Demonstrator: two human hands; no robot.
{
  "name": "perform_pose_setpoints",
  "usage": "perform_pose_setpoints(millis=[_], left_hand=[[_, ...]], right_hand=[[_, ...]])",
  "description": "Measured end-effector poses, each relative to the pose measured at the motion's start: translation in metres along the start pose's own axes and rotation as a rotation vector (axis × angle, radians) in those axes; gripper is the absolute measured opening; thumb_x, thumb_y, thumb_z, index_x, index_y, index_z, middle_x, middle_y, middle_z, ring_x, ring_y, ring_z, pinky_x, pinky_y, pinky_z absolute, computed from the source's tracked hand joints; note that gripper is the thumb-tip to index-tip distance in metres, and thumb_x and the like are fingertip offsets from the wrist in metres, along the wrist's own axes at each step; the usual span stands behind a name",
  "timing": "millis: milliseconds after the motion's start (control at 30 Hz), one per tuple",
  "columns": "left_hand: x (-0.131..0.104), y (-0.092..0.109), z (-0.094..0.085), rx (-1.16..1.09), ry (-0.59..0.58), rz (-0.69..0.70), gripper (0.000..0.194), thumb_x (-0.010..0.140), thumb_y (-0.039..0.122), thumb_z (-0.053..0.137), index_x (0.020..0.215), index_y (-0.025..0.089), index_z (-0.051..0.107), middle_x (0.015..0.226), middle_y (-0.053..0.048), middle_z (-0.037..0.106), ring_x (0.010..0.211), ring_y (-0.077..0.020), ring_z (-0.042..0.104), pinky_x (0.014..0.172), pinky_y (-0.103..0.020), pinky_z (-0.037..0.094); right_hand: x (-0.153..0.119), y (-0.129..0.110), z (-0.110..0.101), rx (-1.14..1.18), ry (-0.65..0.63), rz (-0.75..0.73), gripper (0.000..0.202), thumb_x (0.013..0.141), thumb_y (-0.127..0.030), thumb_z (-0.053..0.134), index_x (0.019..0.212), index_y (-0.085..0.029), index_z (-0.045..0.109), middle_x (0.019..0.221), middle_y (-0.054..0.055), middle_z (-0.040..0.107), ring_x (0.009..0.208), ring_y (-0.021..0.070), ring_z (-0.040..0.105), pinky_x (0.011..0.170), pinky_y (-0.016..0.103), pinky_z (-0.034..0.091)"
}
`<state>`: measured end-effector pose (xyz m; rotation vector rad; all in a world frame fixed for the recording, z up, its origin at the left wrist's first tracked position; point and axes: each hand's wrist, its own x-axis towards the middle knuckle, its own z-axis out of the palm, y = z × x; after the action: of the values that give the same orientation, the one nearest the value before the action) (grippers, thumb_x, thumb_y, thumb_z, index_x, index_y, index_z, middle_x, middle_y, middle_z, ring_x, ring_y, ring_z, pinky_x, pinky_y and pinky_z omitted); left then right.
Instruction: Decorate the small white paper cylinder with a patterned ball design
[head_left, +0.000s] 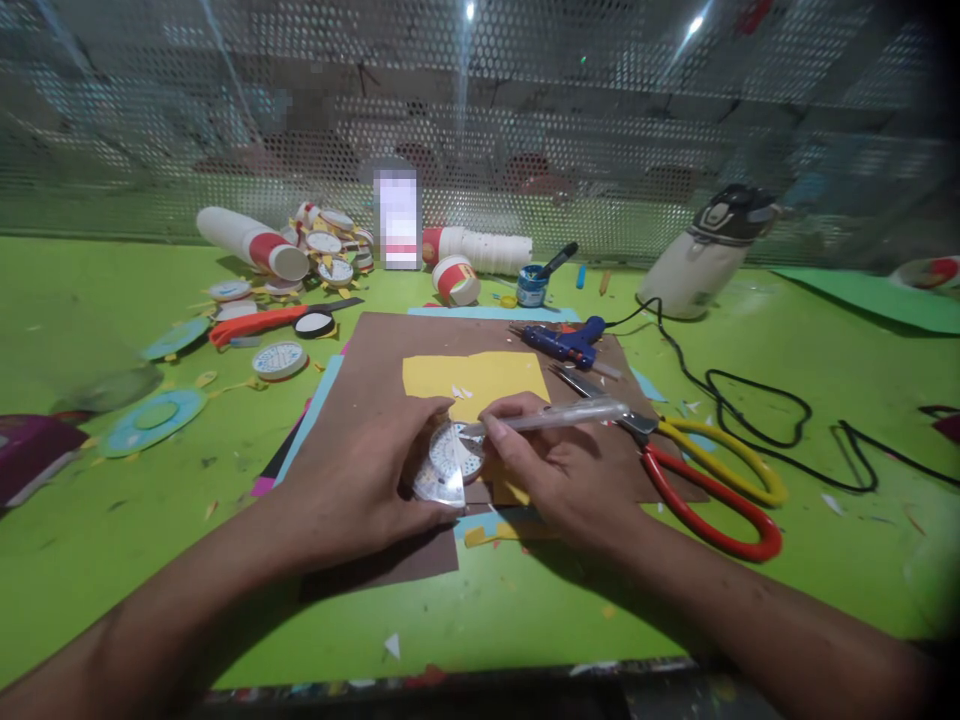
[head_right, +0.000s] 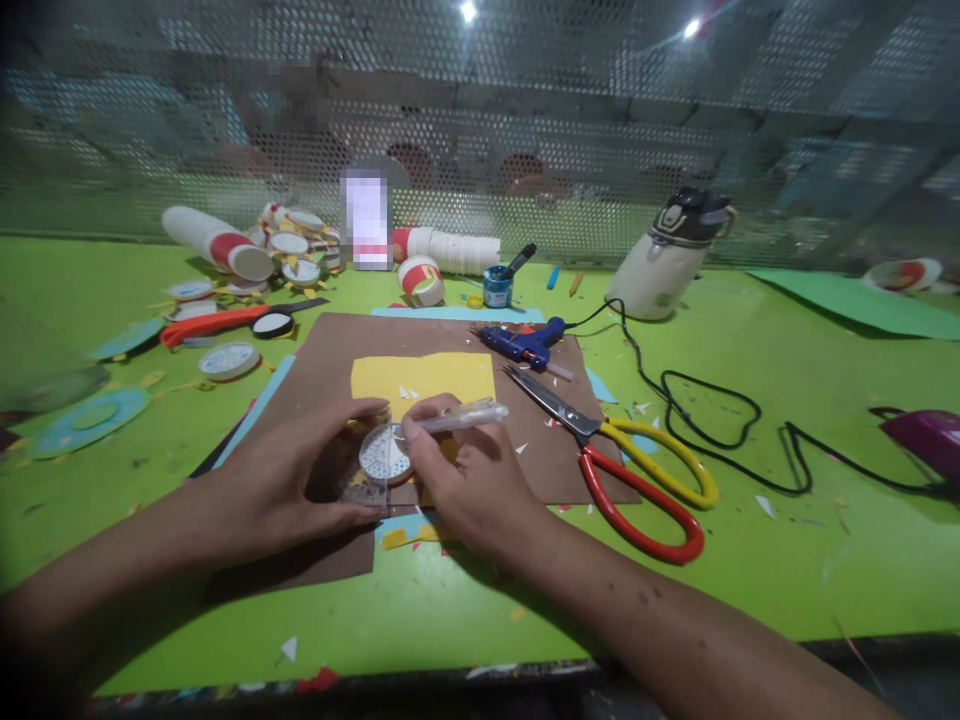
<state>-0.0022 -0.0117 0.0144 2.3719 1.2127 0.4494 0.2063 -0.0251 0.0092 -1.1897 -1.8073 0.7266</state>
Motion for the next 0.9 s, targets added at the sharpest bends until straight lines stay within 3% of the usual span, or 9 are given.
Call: perform_pose_setpoints(millis=[633, 900], left_hand=[[-0.001, -0.005, 0.004, 0.008, 0.005, -0.003, 0.066, 0.077, 0.053, 0.07, 0.131, 0.023, 0.046, 0.125, -0.009, 0.062, 0.108, -0.0303, 0.061, 0.086, -0.042, 0.051], [-0.001, -0.006, 0.003, 0.014, -0.005, -0.025, 0.07, 0.077, 0.057, 0.069, 0.133, 0.025, 0.044, 0.123, -0.009, 0.063, 0.106, -0.0298, 0.061, 0.086, -0.042, 0.05]], right_hand=[[0.0, -0.005, 0.0, -0.071, -0.009, 0.037, 0.018, 0.09, -0.023, 0.05, 0.086, -0.016, 0.066, 0.08, 0.004, 0.072, 0.081, 0.0165, 0.066, 0.077, 0.027, 0.046], [0.001, -0.01, -0.003, -0.233, 0.044, -0.019, 0.02, 0.089, -0.022, 0.053, 0.08, -0.018, 0.07, 0.072, 0.002, 0.072, 0.068, 0.0149, 0.065, 0.065, 0.025, 0.046]])
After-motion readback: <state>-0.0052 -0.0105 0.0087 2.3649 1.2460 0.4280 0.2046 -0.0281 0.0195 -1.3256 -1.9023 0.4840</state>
